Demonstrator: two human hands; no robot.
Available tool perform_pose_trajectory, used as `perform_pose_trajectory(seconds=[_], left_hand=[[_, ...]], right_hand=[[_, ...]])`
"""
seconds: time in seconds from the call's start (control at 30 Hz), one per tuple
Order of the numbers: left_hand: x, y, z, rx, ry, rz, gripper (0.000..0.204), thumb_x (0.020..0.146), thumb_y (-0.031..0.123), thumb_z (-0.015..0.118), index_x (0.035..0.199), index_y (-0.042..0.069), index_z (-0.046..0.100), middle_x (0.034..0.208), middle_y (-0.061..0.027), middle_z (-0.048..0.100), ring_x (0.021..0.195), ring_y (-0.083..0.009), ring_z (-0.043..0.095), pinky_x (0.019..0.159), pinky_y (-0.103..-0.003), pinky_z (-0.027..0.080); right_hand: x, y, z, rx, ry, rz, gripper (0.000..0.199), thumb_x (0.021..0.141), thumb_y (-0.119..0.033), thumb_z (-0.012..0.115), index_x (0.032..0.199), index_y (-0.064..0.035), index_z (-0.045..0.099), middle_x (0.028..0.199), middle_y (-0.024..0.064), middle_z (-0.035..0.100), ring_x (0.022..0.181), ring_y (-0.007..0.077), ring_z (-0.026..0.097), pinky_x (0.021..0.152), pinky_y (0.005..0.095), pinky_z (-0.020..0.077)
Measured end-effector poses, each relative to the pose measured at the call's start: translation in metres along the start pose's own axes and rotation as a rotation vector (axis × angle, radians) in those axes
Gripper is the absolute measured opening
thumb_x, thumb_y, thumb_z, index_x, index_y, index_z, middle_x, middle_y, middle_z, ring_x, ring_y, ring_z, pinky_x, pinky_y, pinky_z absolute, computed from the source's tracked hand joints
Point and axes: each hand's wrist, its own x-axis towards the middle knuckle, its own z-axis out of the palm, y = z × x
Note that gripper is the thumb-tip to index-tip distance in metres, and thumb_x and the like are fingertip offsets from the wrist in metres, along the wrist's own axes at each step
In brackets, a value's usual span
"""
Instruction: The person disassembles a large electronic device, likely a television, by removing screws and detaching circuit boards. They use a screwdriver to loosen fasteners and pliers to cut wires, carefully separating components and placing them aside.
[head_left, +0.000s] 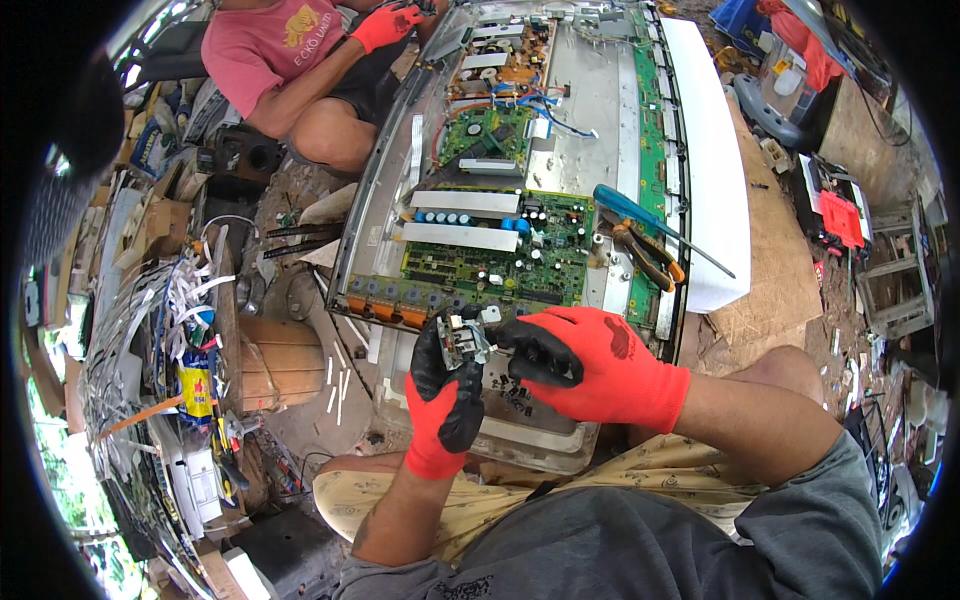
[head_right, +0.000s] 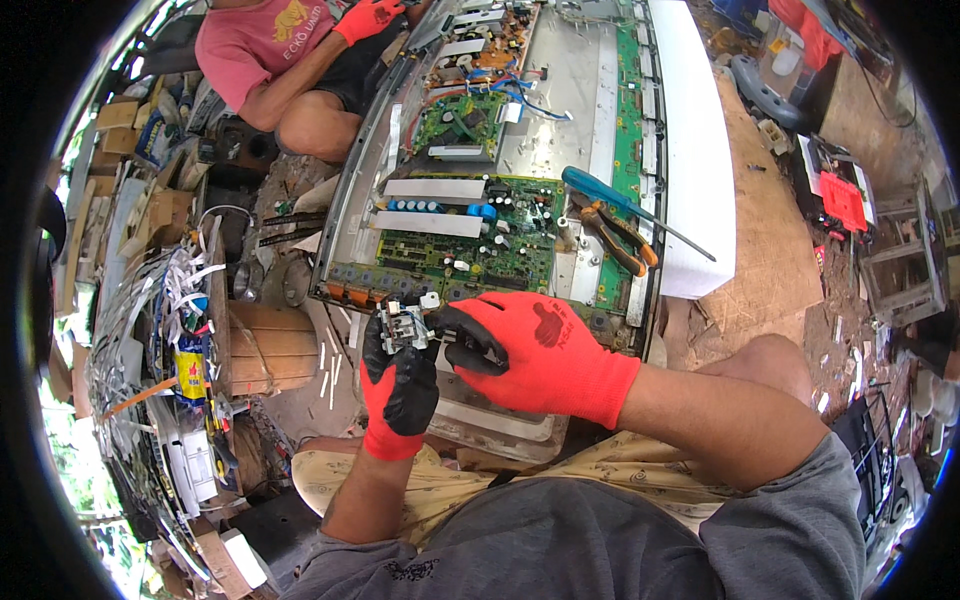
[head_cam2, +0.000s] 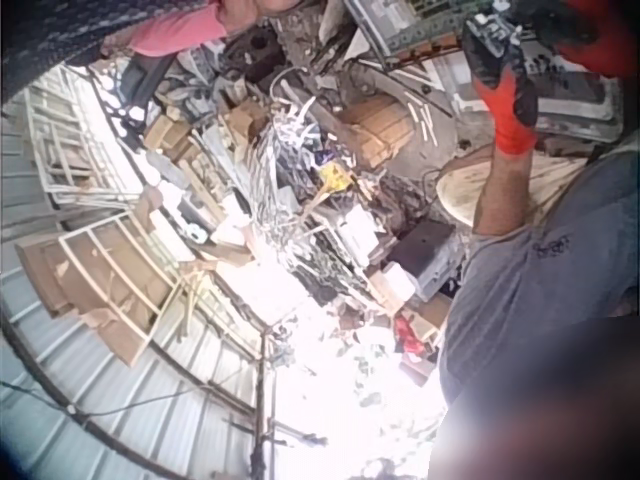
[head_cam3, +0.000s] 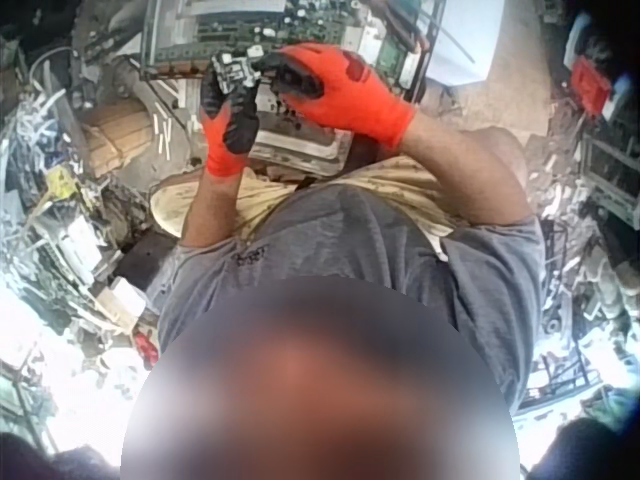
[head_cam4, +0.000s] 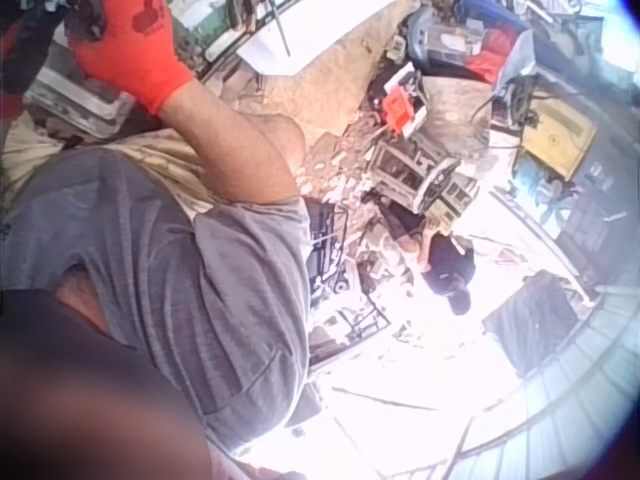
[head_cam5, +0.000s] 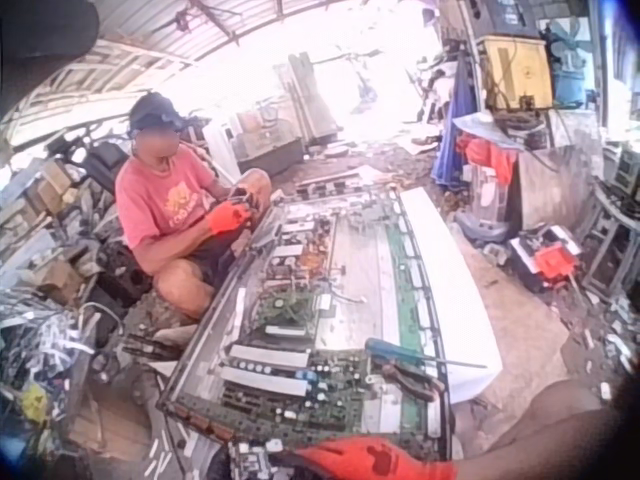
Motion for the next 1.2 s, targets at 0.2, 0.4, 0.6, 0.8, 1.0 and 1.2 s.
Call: perform_pose_trajectory(seconds=[0.2, 0.4, 0.6, 0.8, 1.0, 1.2], left_hand=[[0.004, 0.005, 0.01, 0.188, -0.06, 0.028, 0.056, 0.094, 0.002, 0.063, 0.147, 0.006, 0.044, 0.14, -0.0105, 0.056, 0.121, -0.0219, 0.059, 0.103, -0.036, 0.049], [0.0, 0.007, 0.011, 0.058, -0.059, -0.025, 0.064, 0.087, -0.003, 0.061, 0.148, 0.006, 0.044, 0.142, -0.0117, 0.055, 0.123, -0.0194, 0.056, 0.102, -0.033, 0.046], [0.001, 0.009, 0.023, 0.054, -0.003, -0.059, 0.07, 0.083, -0.006, 0.059, 0.15, 0.007, 0.043, 0.143, -0.0122, 0.055, 0.125, -0.0185, 0.055, 0.103, -0.031, 0.044], [-0.001, 0.005, 0.006, 0.063, -0.111, -0.034, 0.063, 0.092, -0.003, 0.063, 0.15, 0.008, 0.041, 0.144, -0.0118, 0.054, 0.125, -0.0235, 0.057, 0.104, -0.035, 0.049], [-0.003, 0.008, 0.01, 0.019, -0.112, -0.043, 0.074, 0.085, -0.007, 0.063, 0.153, 0.007, 0.039, 0.145, -0.0118, 0.053, 0.124, -0.0218, 0.057, 0.1, -0.034, 0.05], [0.001, 0.014, 0.025, 0.173, -0.068, -0.012, 0.078, 0.081, -0.012, 0.061, 0.153, 0.007, 0.039, 0.146, -0.0103, 0.053, 0.124, -0.0184, 0.056, 0.093, -0.028, 0.051]], right_hand=[[-0.001, 0.0, 0.002, -0.033, 0.015, -0.021, 0.044, 0.081, -0.02, 0.077, 0.123, -0.0099, 0.066, 0.099, 0.013, 0.069, 0.09, 0.0347, 0.068, 0.076, 0.0426, 0.0561], [-0.001, 0.002, 0.005, -0.041, 0.036, -0.077, 0.047, 0.075, -0.011, 0.08, 0.121, -0.0084, 0.069, 0.095, 0.0137, 0.068, 0.083, 0.0352, 0.067, 0.07, 0.0419, 0.0554], [-0.001, 0.002, 0.005, -0.06, 0.045, -0.111, 0.046, 0.075, -0.011, 0.08, 0.119, -0.0088, 0.07, 0.095, 0.0136, 0.068, 0.083, 0.0351, 0.067, 0.071, 0.0422, 0.0555], [-0.002, 0.002, 0.005, -0.052, 0.041, -0.119, 0.046, 0.075, -0.01, 0.08, 0.119, -0.0087, 0.07, 0.097, 0.0142, 0.069, 0.084, 0.0355, 0.067, 0.072, 0.0424, 0.0559], [-0.003, 0.004, 0.006, -0.016, 0.02, -0.093, 0.043, 0.078, -0.012, 0.077, 0.12, -0.0084, 0.069, 0.102, 0.0143, 0.07, 0.089, 0.0357, 0.068, 0.077, 0.0427, 0.0569], [-0.004, 0.01, 0.009, 0.099, 0.009, -0.047, 0.041, 0.082, -0.01, 0.074, 0.123, -0.0076, 0.067, 0.103, 0.0151, 0.071, 0.093, 0.0359, 0.068, 0.08, 0.041, 0.0565]])
